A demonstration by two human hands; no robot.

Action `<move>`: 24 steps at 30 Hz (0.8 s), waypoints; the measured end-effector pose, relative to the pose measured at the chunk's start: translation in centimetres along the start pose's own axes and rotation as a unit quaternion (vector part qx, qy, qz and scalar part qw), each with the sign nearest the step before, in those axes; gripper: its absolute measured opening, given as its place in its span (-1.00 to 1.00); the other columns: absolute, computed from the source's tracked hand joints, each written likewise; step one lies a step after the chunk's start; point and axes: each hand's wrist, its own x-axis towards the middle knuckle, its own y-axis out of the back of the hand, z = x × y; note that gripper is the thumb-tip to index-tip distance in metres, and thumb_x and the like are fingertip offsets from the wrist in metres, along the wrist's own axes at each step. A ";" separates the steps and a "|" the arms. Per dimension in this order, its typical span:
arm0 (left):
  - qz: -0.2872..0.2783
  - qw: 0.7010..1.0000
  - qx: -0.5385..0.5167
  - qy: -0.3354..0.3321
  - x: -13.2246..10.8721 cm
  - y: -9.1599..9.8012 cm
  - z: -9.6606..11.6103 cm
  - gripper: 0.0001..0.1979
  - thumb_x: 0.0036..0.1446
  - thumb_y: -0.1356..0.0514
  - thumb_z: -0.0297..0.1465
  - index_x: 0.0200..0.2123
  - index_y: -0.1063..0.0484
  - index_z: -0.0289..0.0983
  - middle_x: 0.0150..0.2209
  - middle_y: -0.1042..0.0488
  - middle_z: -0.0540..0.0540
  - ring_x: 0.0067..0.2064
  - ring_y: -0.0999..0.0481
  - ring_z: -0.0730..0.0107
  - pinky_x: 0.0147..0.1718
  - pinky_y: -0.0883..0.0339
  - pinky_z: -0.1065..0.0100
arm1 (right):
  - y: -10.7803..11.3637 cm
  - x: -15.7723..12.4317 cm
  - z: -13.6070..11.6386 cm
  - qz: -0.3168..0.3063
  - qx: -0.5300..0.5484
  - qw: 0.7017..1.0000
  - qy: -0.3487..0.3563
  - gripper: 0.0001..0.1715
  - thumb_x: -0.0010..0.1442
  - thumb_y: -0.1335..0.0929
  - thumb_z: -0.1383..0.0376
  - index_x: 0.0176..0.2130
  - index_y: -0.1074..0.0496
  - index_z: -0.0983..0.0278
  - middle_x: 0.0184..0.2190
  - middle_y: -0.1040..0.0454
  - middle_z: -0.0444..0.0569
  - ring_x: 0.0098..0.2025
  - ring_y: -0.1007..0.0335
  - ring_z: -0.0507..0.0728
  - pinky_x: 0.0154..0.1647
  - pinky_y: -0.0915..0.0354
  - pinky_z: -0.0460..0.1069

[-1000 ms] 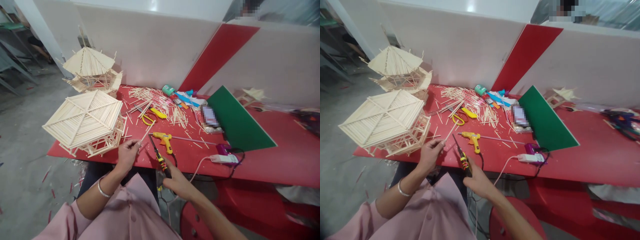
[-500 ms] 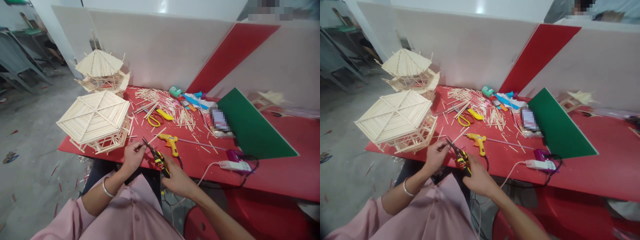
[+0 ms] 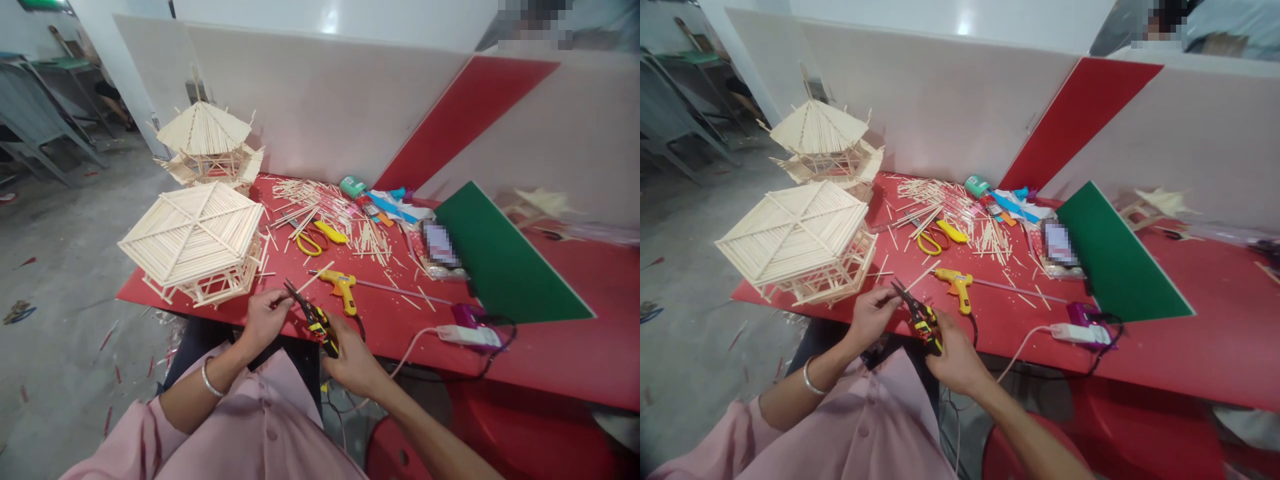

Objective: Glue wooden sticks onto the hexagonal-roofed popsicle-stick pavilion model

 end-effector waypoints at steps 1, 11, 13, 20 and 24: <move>-0.007 1.000 -0.007 0.009 0.0 0.0 -0.1 -0.84 0.02 -0.23 -0.33 -0.50 -0.55 -0.26 -0.49 -0.53 -0.04 -0.44 -0.45 0.40 -0.41 -0.28 0.41 | 0.1 0.0 0.2 -0.002 -0.005 1.000 0.000 -0.09 -0.21 -0.25 0.52 0.18 -0.22 0.23 0.07 -0.41 0.09 0.12 -0.36 0.24 0.21 -0.24 0.22; -0.035 0.996 -0.043 0.067 -0.1 0.1 -0.1 -0.74 -0.02 -0.25 -0.24 -0.61 -0.49 -0.30 -0.59 -0.45 0.00 -0.51 -0.37 0.45 -0.50 -0.22 0.44 | 1.0 -0.2 1.0 -0.021 -0.032 0.999 -0.013 -0.06 -0.20 -0.27 0.48 0.22 -0.22 0.24 0.11 -0.41 0.11 0.15 -0.34 0.27 0.19 -0.25 0.20; -0.030 0.996 -0.047 0.074 -0.1 0.0 -0.4 -0.73 -0.03 -0.26 -0.23 -0.61 -0.49 -0.29 -0.60 -0.45 0.00 -0.52 -0.37 0.46 -0.50 -0.22 0.44 | 0.8 -0.1 1.2 -0.018 -0.034 0.999 -0.018 -0.06 -0.20 -0.28 0.48 0.22 -0.23 0.23 0.10 -0.42 0.11 0.14 -0.36 0.28 0.17 -0.27 0.21; -0.024 0.993 -0.071 0.095 0.1 -0.3 -1.4 -0.71 0.02 -0.26 -0.17 -0.45 -0.56 -0.31 -0.56 -0.48 -0.04 -0.54 -0.41 0.44 -0.57 -0.30 0.43 | 1.3 -0.3 1.7 -0.012 0.002 0.999 -0.032 -0.02 -0.25 -0.27 0.43 0.23 -0.24 0.25 0.18 -0.36 0.08 0.23 -0.25 0.29 0.30 -0.09 0.26; -0.028 0.994 -0.073 0.077 0.0 -0.5 -1.6 -0.72 0.00 -0.29 -0.16 -0.46 -0.56 -0.29 -0.53 -0.49 -0.04 -0.52 -0.44 0.43 -0.51 -0.37 0.41 | 2.1 -0.7 0.7 -0.087 0.191 0.969 -0.131 -0.30 -0.28 -0.27 0.39 -0.06 -0.44 0.23 -0.21 -0.51 -0.06 -0.18 -0.41 0.17 -0.03 -0.36 0.11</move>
